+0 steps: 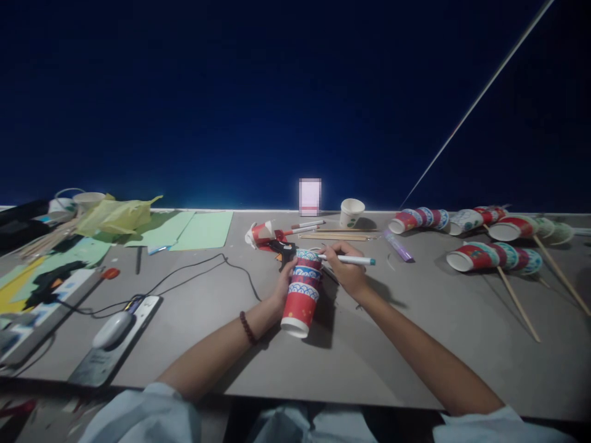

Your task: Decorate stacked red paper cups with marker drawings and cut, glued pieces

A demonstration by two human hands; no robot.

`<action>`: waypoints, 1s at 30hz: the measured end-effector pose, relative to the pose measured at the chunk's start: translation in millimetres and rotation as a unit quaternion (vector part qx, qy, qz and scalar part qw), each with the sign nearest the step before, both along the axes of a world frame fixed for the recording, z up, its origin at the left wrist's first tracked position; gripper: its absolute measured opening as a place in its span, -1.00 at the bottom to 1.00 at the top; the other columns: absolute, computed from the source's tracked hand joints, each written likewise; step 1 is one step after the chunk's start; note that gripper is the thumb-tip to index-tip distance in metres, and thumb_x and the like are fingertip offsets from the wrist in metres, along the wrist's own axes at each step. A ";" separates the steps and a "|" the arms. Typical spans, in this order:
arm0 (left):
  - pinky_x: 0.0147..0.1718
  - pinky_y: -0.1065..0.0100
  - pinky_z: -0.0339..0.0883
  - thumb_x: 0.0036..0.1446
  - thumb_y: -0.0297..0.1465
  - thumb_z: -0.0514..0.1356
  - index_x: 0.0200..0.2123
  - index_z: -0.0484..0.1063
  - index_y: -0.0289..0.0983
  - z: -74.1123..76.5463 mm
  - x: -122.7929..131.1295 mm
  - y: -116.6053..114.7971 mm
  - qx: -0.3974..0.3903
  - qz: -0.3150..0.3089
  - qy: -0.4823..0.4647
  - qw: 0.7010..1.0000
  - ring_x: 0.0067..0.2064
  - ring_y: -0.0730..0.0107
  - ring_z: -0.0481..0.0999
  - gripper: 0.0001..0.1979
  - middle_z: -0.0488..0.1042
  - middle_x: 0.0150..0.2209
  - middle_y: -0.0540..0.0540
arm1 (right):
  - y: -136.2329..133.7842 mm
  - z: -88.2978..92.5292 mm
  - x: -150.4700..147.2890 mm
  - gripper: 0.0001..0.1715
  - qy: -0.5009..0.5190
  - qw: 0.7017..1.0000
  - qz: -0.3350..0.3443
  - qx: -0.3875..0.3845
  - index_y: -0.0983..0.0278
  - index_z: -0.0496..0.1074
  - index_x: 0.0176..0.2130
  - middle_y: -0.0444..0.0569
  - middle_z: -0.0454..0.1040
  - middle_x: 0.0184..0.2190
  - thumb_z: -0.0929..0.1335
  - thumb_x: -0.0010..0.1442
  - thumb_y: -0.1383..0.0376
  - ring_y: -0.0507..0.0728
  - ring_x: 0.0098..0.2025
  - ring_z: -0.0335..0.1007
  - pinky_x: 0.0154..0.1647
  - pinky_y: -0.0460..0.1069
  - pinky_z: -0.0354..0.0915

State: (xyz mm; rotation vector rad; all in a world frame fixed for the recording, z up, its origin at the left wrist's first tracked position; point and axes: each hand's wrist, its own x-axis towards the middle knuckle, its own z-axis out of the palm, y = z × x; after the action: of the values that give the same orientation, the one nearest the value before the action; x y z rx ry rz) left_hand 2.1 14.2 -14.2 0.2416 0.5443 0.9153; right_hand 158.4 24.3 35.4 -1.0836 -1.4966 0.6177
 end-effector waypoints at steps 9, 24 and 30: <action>-0.33 0.24 0.44 0.10 -0.15 0.14 -0.22 0.45 -0.44 3.6 -0.2 -0.1 -0.014 -0.013 0.000 1.000 -0.37 0.15 0.59 -0.58 0.57 -0.39 -0.24 | -0.7 1.3 -1.0 -0.75 0.017 1.000 0.003 0.000 0.22 0.43 -0.50 -0.11 0.56 -0.48 0.32 0.18 0.22 0.09 -0.43 0.45 -0.37 -0.04 0.32; -0.23 0.20 0.43 0.19 -0.22 0.05 -0.15 0.42 -0.48 12.7 2.6 -1.5 0.004 -0.009 0.007 1.000 -0.32 0.15 0.59 -0.60 0.56 -0.35 -0.26 | 1.4 -4.8 -1.0 -0.69 0.106 0.994 0.030 -0.008 0.23 0.39 -0.50 -0.10 0.55 -0.47 0.31 0.21 0.16 0.09 -0.40 0.45 -0.29 -0.01 0.31; -0.13 0.16 0.39 0.22 -0.22 0.03 -0.07 0.37 -0.50 10.1 2.2 1.0 -0.007 -0.012 -0.046 0.999 -0.25 0.13 0.58 -0.56 0.56 -0.28 -0.28 | 5.8 -7.6 -0.9 -0.69 0.112 0.994 -0.010 -0.016 0.23 0.39 -0.51 -0.12 0.53 -0.51 0.31 0.19 0.14 0.09 -0.42 0.43 -0.31 -0.02 0.29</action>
State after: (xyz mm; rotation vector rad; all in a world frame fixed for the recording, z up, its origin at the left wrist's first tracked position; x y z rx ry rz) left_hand 4.3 15.2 -4.1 0.1915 0.4628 0.8947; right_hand 157.5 30.1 27.8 -1.0161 -1.2844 0.7276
